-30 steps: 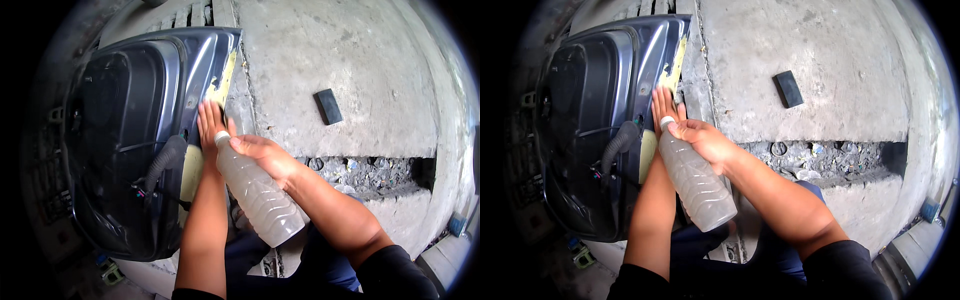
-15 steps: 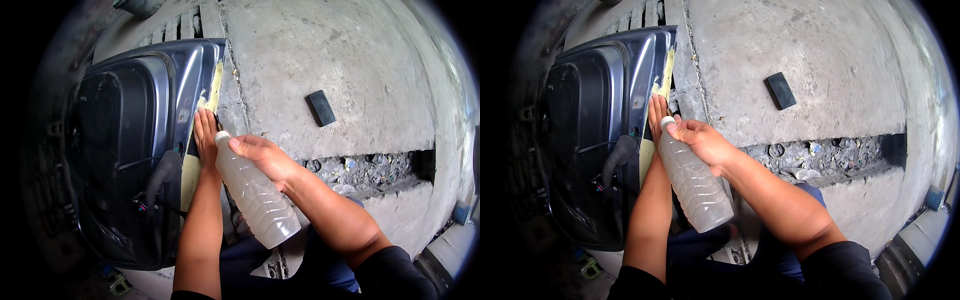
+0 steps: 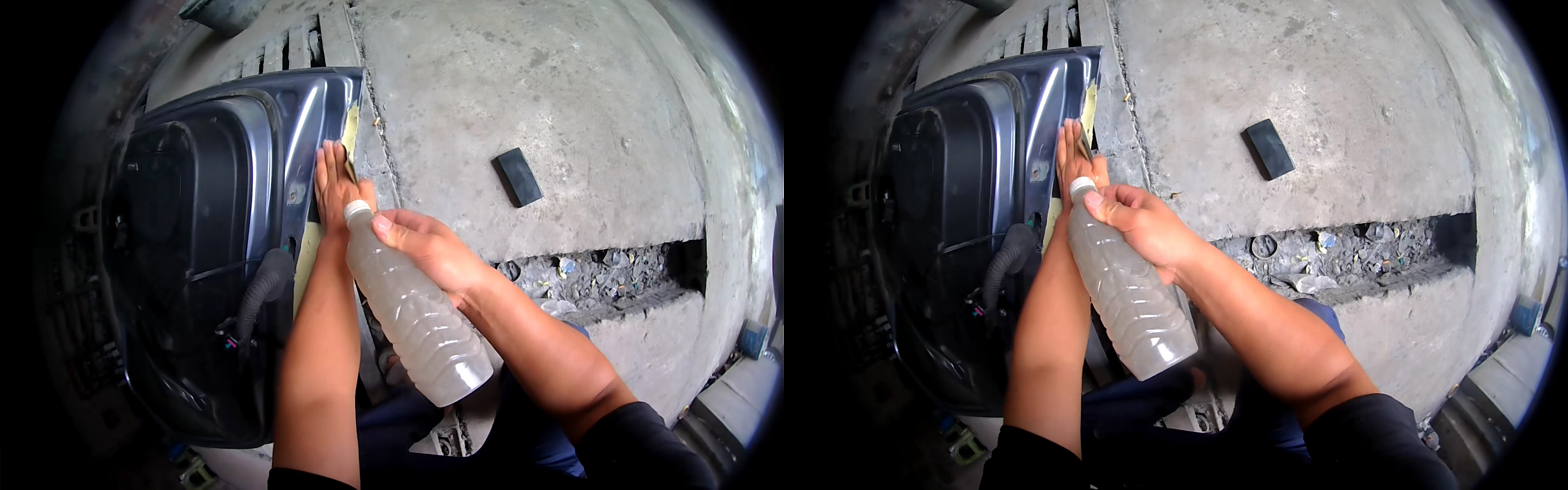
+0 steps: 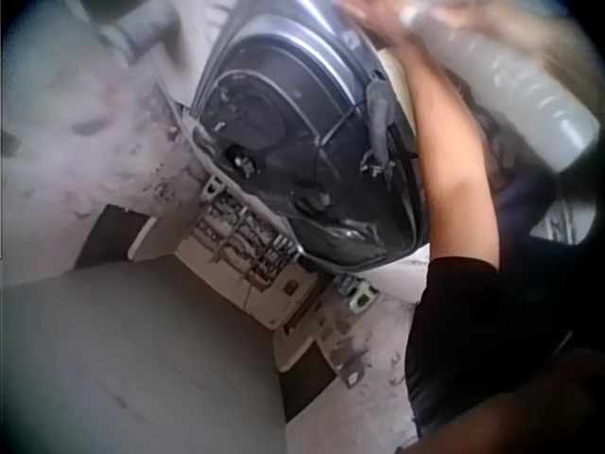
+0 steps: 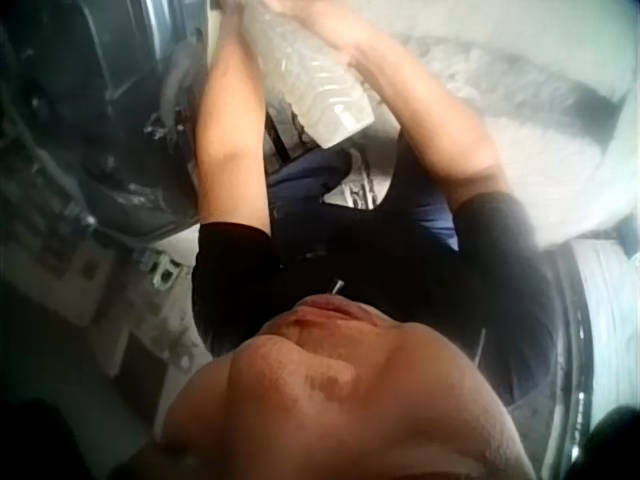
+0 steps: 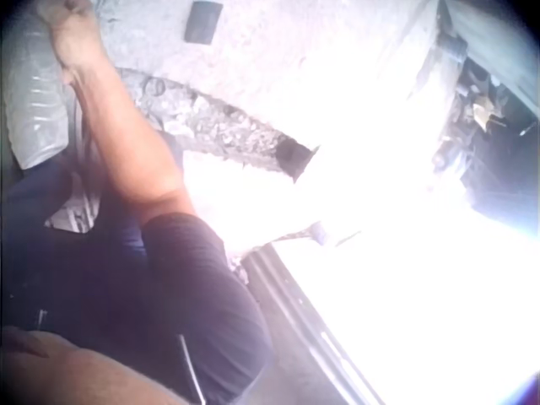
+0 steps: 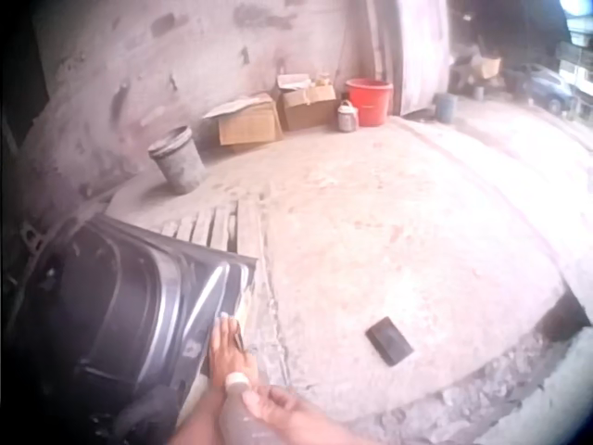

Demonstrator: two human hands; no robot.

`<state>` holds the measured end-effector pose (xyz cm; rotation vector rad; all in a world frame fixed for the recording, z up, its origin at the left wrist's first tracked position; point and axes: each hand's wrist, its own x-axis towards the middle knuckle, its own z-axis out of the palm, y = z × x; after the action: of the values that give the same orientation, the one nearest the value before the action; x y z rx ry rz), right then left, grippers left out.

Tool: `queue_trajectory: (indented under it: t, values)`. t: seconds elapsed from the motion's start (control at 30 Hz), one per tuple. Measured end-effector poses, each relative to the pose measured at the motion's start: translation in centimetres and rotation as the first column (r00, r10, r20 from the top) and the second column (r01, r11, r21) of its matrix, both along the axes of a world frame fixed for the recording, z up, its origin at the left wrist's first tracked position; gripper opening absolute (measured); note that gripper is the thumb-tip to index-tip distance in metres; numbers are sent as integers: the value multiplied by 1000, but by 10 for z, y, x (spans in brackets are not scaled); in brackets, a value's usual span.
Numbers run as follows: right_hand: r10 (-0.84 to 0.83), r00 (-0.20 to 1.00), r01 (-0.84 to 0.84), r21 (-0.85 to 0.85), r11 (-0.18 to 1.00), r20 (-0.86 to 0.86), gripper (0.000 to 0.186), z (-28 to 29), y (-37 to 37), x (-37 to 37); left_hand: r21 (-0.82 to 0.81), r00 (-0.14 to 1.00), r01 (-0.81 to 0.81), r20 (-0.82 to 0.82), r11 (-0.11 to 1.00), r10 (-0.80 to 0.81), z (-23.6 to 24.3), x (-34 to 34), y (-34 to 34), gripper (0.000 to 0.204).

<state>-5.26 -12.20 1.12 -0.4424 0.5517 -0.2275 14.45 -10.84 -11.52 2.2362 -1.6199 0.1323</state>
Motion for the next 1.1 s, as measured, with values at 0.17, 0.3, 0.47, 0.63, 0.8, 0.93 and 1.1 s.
queue_trajectory:
  t: [0.17, 0.3, 0.47, 0.63, 0.8, 0.93, 1.1]
  values:
    - [-18, 995, 13, 56, 998, 94, 38, 4, 5, 12, -297, 976, 1, -209, 955, -66, -46, 18, 49, 59]
    - [-52, 995, 45, 81, 996, 90, 39, 3, -1, 6, -36, 999, -39, 30, 999, 40, -5, 4, -6, 62]
    - [8, 983, -24, 86, 996, 183, 40, -6, 5, 19, -160, 954, 79, 298, 984, -28, -48, 27, 43, 58]
    - [-5, 988, -9, 92, 996, 157, 40, -6, 9, 21, -33, 987, -30, 155, 999, 35, 7, 4, -6, 57]
    - [27, 981, -41, 68, 997, 193, 43, -9, 8, 21, 61, 992, -36, 126, 997, 28, -35, 23, 44, 64]
    - [38, 992, -44, 45, 998, 122, 44, -7, 6, 15, 130, 994, -74, 94, 989, 62, -11, 8, 6, 69]
    - [23, 993, -22, -4, 1000, 116, 46, -1, 10, 23, -45, 945, 74, 322, 996, -56, -42, 28, 53, 70]
